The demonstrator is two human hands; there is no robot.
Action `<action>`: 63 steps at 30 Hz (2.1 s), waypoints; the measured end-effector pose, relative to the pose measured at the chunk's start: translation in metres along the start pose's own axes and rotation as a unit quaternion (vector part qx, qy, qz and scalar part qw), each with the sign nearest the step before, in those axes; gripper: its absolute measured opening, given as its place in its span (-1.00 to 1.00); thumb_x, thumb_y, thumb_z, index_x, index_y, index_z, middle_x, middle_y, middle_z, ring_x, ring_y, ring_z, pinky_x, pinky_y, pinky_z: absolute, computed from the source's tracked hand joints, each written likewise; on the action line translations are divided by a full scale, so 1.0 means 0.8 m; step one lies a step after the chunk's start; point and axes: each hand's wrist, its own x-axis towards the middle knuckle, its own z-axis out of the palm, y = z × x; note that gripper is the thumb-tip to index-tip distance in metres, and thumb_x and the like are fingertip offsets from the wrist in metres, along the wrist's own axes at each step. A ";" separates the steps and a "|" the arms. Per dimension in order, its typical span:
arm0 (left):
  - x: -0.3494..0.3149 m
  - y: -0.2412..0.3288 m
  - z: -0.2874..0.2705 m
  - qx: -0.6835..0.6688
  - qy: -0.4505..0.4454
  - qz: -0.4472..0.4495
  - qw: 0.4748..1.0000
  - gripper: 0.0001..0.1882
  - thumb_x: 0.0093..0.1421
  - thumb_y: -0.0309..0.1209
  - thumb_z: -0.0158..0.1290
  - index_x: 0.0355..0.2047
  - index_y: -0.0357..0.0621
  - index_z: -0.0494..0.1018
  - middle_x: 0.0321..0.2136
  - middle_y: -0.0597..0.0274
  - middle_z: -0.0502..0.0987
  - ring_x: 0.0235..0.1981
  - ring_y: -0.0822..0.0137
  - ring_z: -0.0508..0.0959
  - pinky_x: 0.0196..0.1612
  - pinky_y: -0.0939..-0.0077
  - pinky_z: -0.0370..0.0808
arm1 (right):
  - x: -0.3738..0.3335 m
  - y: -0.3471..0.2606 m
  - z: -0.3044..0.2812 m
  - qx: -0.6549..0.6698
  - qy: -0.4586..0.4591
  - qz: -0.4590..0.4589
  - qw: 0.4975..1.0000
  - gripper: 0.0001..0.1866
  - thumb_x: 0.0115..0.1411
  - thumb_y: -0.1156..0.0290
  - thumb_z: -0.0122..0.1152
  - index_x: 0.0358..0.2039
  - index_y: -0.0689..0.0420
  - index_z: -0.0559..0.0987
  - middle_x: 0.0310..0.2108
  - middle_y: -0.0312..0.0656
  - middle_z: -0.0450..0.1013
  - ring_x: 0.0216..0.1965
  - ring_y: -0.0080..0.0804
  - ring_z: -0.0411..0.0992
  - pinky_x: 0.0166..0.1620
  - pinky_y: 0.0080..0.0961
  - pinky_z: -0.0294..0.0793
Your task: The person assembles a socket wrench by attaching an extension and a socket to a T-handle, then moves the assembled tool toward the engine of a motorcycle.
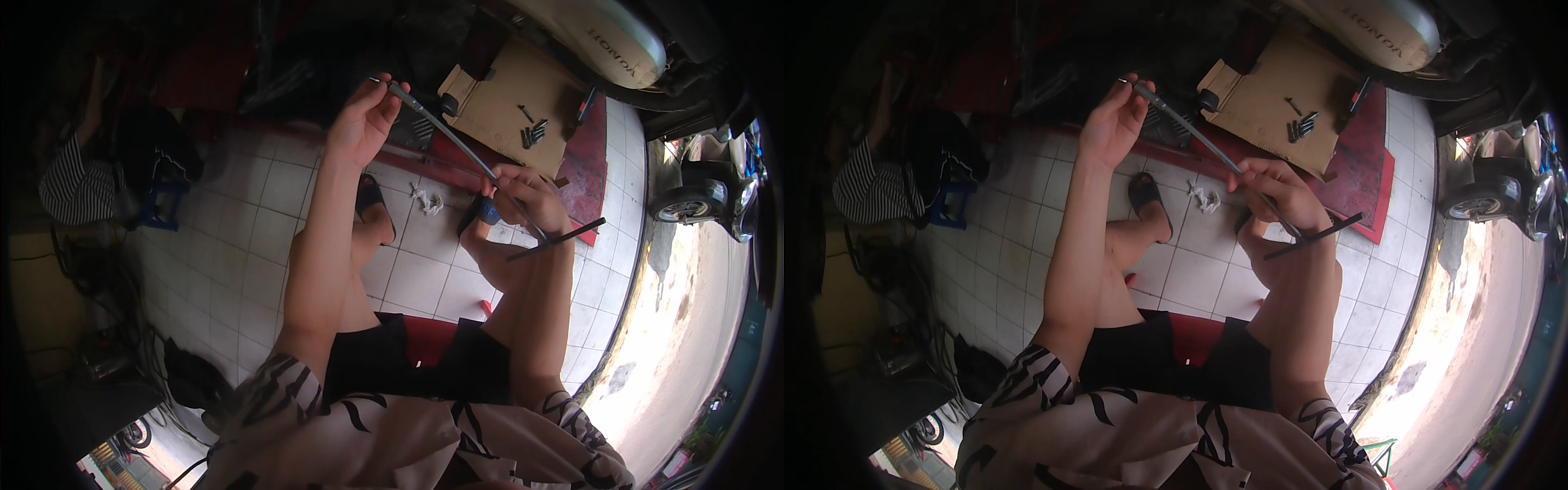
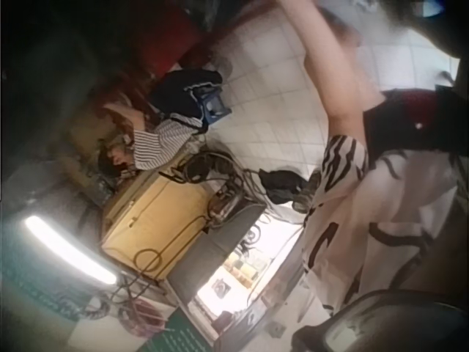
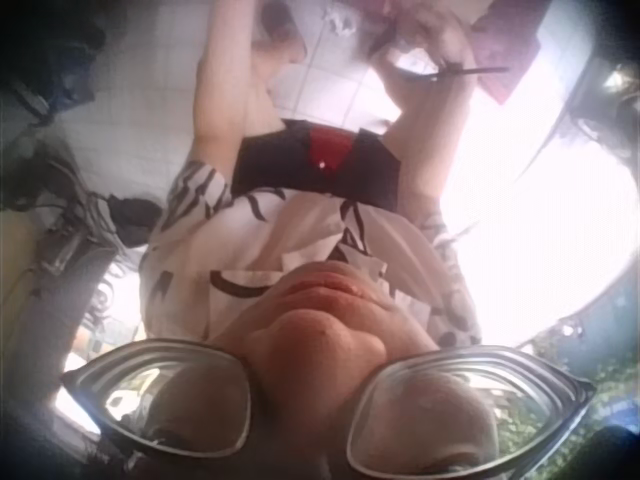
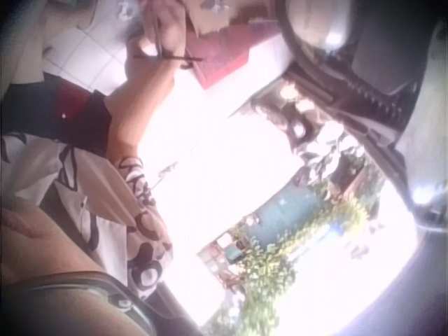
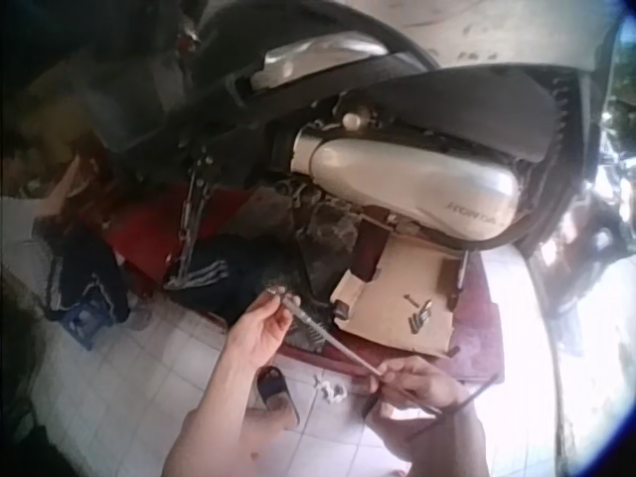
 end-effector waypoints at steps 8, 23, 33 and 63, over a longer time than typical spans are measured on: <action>0.000 0.005 -0.002 0.053 0.002 0.000 0.999 -0.90 0.30 -0.52 0.12 -0.19 -0.27 0.53 -0.17 0.10 0.57 -0.02 0.23 0.59 -0.09 0.62 0.63 | 0.001 -0.001 -0.005 -0.026 -0.029 0.008 0.999 -0.77 0.36 0.36 -0.05 -0.23 0.28 0.49 -0.76 -0.46 0.18 -0.76 -0.73 0.06 -0.64 -0.68 -0.06; 0.000 -0.006 -0.001 0.074 0.068 -0.024 0.995 -0.73 0.37 -0.28 0.07 -0.08 -0.23 0.49 -0.17 0.22 0.55 -0.09 0.29 0.57 -0.10 0.48 0.53 | 0.016 0.008 0.032 -0.066 -0.039 0.014 0.997 -0.79 0.39 0.34 0.04 -0.27 0.21 0.55 -0.67 -0.41 0.33 -0.72 -0.71 0.21 -0.56 -0.71 0.17; 0.002 -0.009 -0.005 0.062 0.029 -0.035 0.997 -0.70 0.37 -0.29 0.04 -0.02 -0.26 0.46 -0.17 0.21 0.54 -0.08 0.28 0.56 -0.04 0.45 0.51 | 0.017 0.015 0.038 -0.067 -0.031 0.025 0.997 -0.84 0.33 0.39 0.12 -0.30 0.21 0.56 -0.44 -0.29 0.48 -0.61 -0.66 0.37 -0.54 -0.72 0.22; 0.130 0.085 0.226 0.467 0.047 0.190 0.862 -0.69 0.49 -0.28 -0.17 -0.26 -0.25 0.43 -0.58 0.33 0.42 -0.67 0.52 0.38 -0.61 0.62 0.25 | 0.012 0.008 0.018 -0.022 -0.076 -0.173 0.982 -0.85 0.36 0.39 0.15 -0.24 0.22 0.55 -0.49 -0.27 0.54 -0.48 -0.58 0.56 -0.49 -0.71 0.39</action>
